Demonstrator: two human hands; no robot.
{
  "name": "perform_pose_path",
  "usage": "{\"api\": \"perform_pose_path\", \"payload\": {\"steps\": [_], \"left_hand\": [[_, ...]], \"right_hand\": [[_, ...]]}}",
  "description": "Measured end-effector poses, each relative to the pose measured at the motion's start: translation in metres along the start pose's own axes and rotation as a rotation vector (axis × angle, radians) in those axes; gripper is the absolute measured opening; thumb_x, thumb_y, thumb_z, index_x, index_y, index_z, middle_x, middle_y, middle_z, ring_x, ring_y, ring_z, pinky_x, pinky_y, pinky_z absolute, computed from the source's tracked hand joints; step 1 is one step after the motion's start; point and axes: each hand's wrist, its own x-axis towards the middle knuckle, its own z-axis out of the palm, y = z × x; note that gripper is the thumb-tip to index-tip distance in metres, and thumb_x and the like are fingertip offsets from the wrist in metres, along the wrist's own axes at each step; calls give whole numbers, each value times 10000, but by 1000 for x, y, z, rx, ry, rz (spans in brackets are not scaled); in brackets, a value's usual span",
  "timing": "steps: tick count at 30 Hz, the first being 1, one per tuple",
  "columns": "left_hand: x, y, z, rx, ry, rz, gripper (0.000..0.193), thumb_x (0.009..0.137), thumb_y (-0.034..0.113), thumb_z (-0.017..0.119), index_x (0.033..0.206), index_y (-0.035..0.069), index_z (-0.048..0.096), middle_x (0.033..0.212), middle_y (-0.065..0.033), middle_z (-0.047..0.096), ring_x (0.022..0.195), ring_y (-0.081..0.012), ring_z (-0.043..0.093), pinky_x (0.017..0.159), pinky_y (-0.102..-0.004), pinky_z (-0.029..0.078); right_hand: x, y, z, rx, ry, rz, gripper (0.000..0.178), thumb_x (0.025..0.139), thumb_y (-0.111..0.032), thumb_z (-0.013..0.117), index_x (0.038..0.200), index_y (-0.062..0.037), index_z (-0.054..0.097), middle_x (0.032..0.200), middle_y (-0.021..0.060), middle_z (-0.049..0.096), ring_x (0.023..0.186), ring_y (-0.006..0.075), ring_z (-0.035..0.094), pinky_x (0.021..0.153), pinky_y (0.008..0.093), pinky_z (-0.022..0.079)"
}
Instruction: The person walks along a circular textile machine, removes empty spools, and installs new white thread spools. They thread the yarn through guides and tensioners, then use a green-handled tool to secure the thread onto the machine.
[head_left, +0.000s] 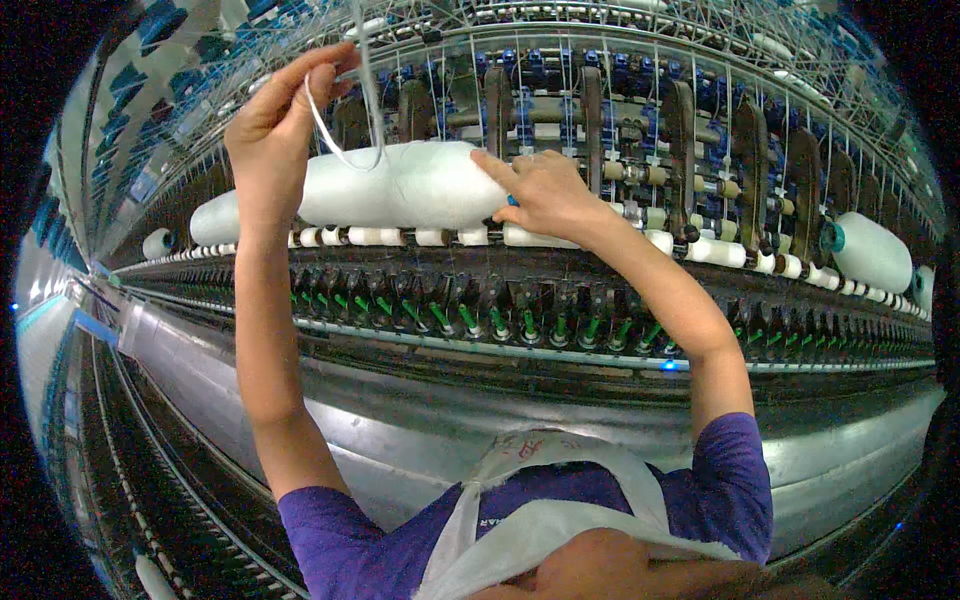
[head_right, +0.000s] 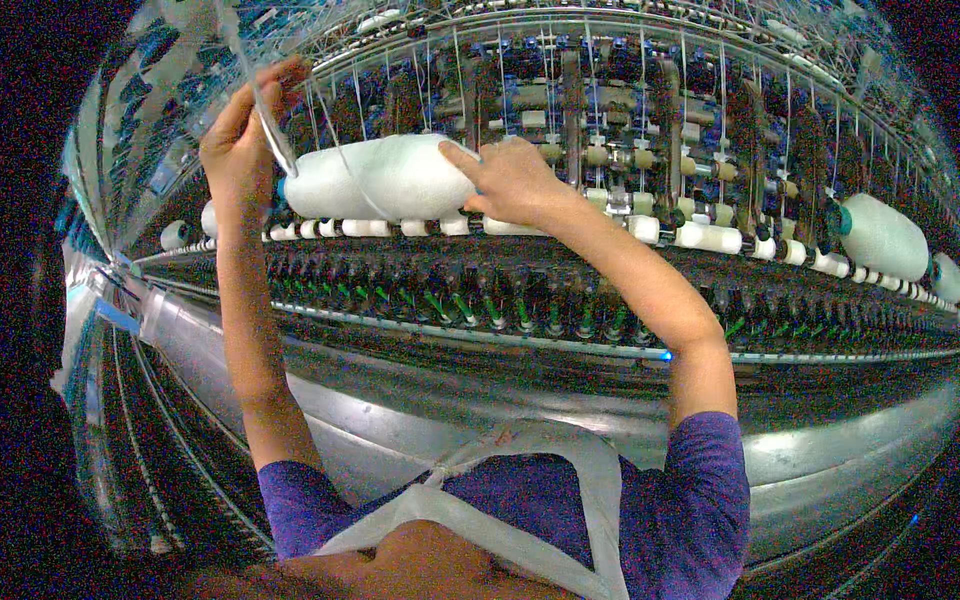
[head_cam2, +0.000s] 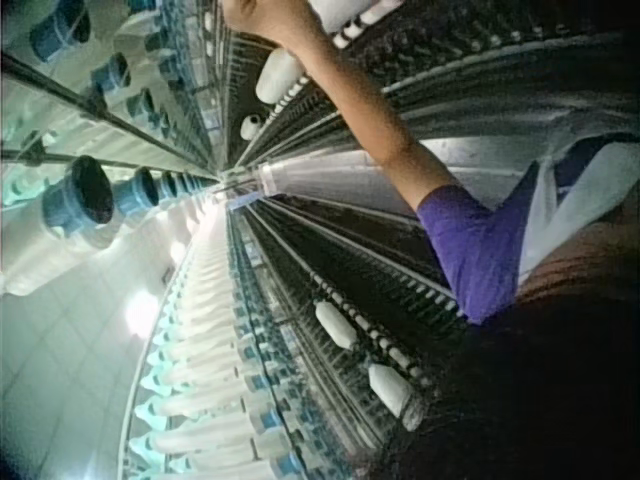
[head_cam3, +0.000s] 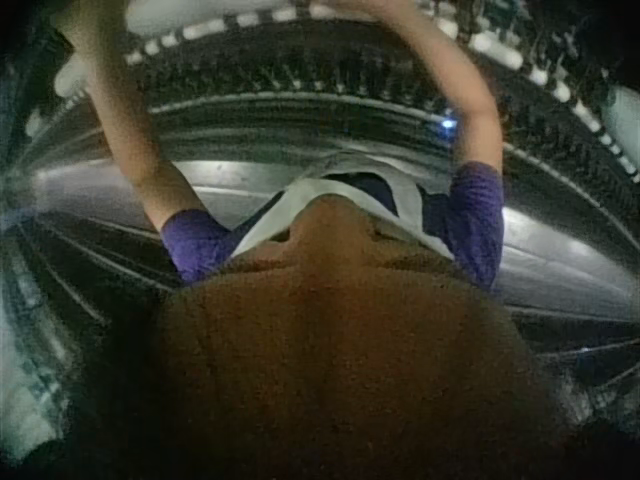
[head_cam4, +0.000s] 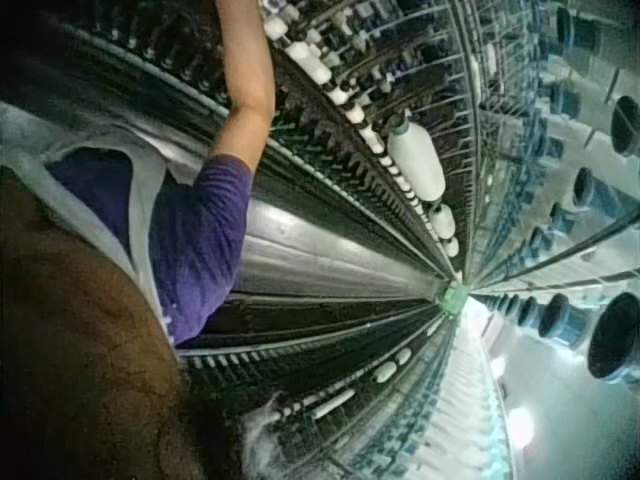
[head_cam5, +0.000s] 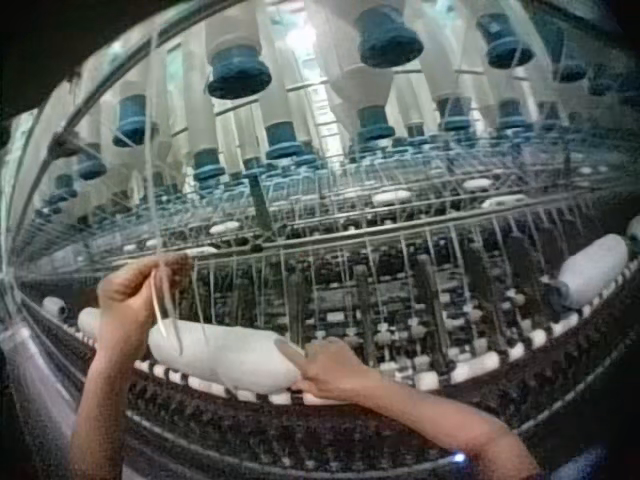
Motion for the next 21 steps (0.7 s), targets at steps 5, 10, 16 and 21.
{"api": "perform_pose_path", "payload": {"steps": [5, 10, 16, 21], "left_hand": [[-6, -14, -2, 18, -129, 69, 225, 875, 128, 574, 1043, -12, 628, 991, -106, 648, 938, -172, 617, 810, -275, 509], [-1, -33, 6, -91, -118, -33, 240, 889, 162, 559, 1040, -12, 629, 991, -114, 646, 909, -165, 619, 812, -274, 494], [19, -38, 46, -16, -220, -106, 256, 895, 182, 552, 1047, -11, 624, 983, -95, 645, 906, -133, 599, 805, -265, 482], [33, -40, 80, 5, -329, -92, 217, 882, 132, 568, 1035, -8, 632, 952, -62, 650, 888, -112, 596, 778, -240, 479]], "right_hand": [[2, 20, 2, 223, 198, 27, 415, 779, -356, 594, 1078, -70, 570, 820, 169, 592, 783, 337, 575, 689, 445, 450], [40, 98, 20, 124, 290, 366, 220, 863, -149, 471, 907, 22, 602, 906, 145, 598, 887, 314, 567, 751, 413, 471], [106, 161, 73, -183, -133, 342, 257, 770, -142, 543, 970, -12, 640, 996, 158, 622, 1054, 322, 521, 845, 443, 451], [126, 168, 80, -88, -418, 368, 280, 798, -149, 514, 1040, -99, 645, 1119, 108, 613, 1032, 306, 580, 842, 519, 411]]}}
